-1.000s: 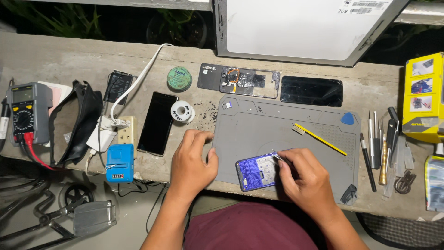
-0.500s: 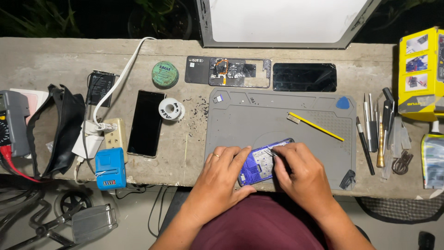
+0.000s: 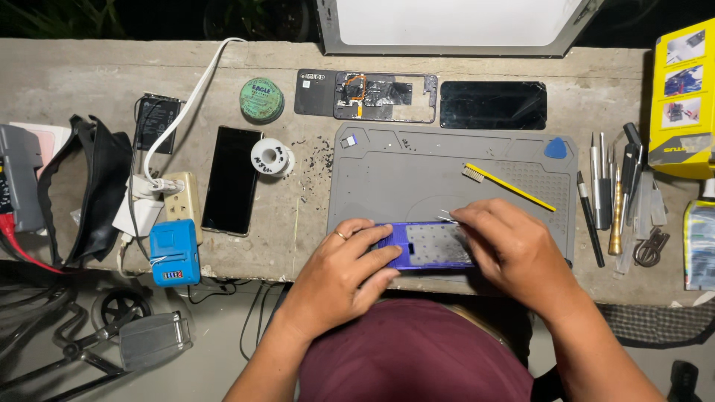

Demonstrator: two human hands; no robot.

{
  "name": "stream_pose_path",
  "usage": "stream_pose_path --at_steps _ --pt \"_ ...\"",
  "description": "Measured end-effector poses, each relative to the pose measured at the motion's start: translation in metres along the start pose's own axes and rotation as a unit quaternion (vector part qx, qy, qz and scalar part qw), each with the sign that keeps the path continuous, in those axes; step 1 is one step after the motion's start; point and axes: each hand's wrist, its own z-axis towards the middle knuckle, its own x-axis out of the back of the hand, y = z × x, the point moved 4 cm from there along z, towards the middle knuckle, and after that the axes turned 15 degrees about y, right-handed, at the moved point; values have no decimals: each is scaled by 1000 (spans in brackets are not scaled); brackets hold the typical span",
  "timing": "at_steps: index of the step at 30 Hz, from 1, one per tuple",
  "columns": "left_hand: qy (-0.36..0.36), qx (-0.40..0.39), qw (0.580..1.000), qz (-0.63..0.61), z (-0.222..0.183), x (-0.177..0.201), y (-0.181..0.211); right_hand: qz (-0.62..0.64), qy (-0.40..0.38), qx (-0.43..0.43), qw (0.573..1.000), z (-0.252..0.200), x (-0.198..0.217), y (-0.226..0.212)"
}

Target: The person scrapes residue off the back of a smartphone using a metal tool and then brushes the surface with a small brush. The person works on a single device throughout the clip.

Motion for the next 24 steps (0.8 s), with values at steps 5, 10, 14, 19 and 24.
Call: stream_pose_path --at_steps 5,10,14,19,24 --pt "84 -2 996 33 2 4 -8 21 2 -72 997 0 -2 2" --pt "122 68 986 91 -5 -9 -11 -32 61 -99 993 -9 -11 -7" --pt "44 211 944 248 -15 -23 3 -49 48 -73 995 -24 -14 -17" --pt "60 274 939 198 -16 -34 0 -58 88 -60 993 -33 -23 -23" --pt "62 434 893 102 -16 -32 -10 -45 119 -45 991 -34 -25 -25"
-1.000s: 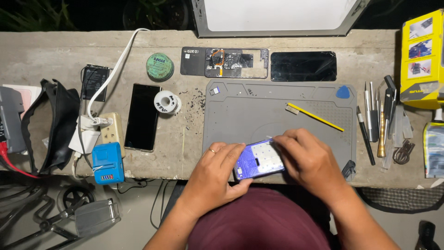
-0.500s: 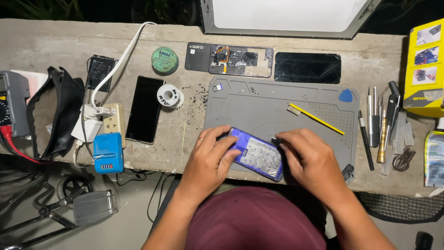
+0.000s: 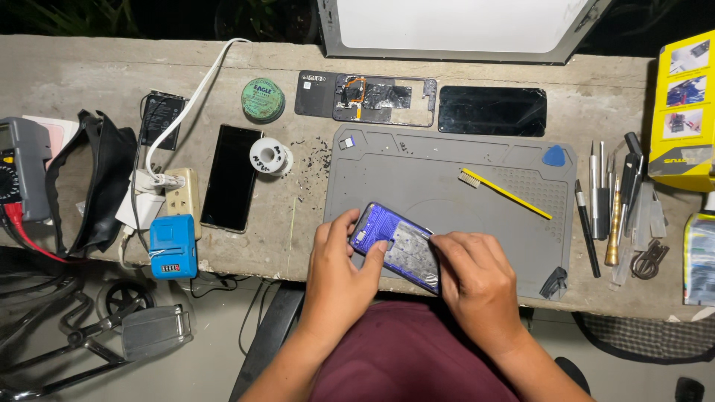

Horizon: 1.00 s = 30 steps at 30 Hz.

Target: The person scrapes residue off the back of a smartphone using a metal tool and then brushes the surface with a small brush. The person works on a single device throughout the clip.

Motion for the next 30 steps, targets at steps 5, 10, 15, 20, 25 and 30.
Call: stream_pose_path --at_steps 5,10,15,20,25,30 --pt "32 100 881 -461 1 -14 3 35 60 -32 997 -3 -1 5" --pt "29 -125 890 -438 4 -16 35 85 68 -85 990 -3 -2 4" --pt "-48 -62 813 -576 15 -38 47 134 34 -77 987 1 -5 3" --pt "-12 167 841 -514 38 -53 29 95 -29 -34 995 1 3 4" --pt "-18 186 858 -478 44 -51 17 54 -65 -10 996 -6 4 13" --pt "-12 161 878 -450 45 -50 14 48 -71 17 996 -4 5 8"
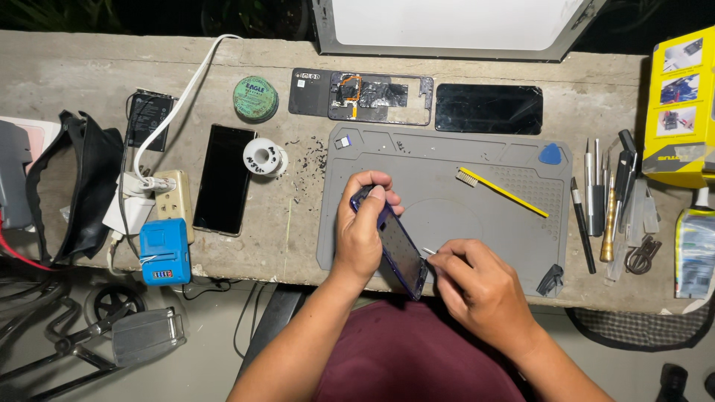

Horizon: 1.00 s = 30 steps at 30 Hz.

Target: The person scrapes residue off the back of a smartphone using a metal tool and then brushes the surface with a small brush. The person works on a single device throughout the clip.

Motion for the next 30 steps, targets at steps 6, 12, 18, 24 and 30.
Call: stream_pose_path --at_steps 6,12,18,24,30 --pt "-1 -20 1000 4 1 1 -1 -35 -25 -4 999 -5 -6 3" --pt "13 -47 998 46 3 1 1 -21 -31 -8 999 -3 -7 1" --pt "-2 -44 998 35 3 1 -1 -18 -7 8 1000 5 -10 -1" --pt "0 -46 998 38 2 3 1 -39 -16 -17 999 -1 -10 3" --pt "4 -43 998 54 0 3 4 1 61 -5 998 11 0 -2"
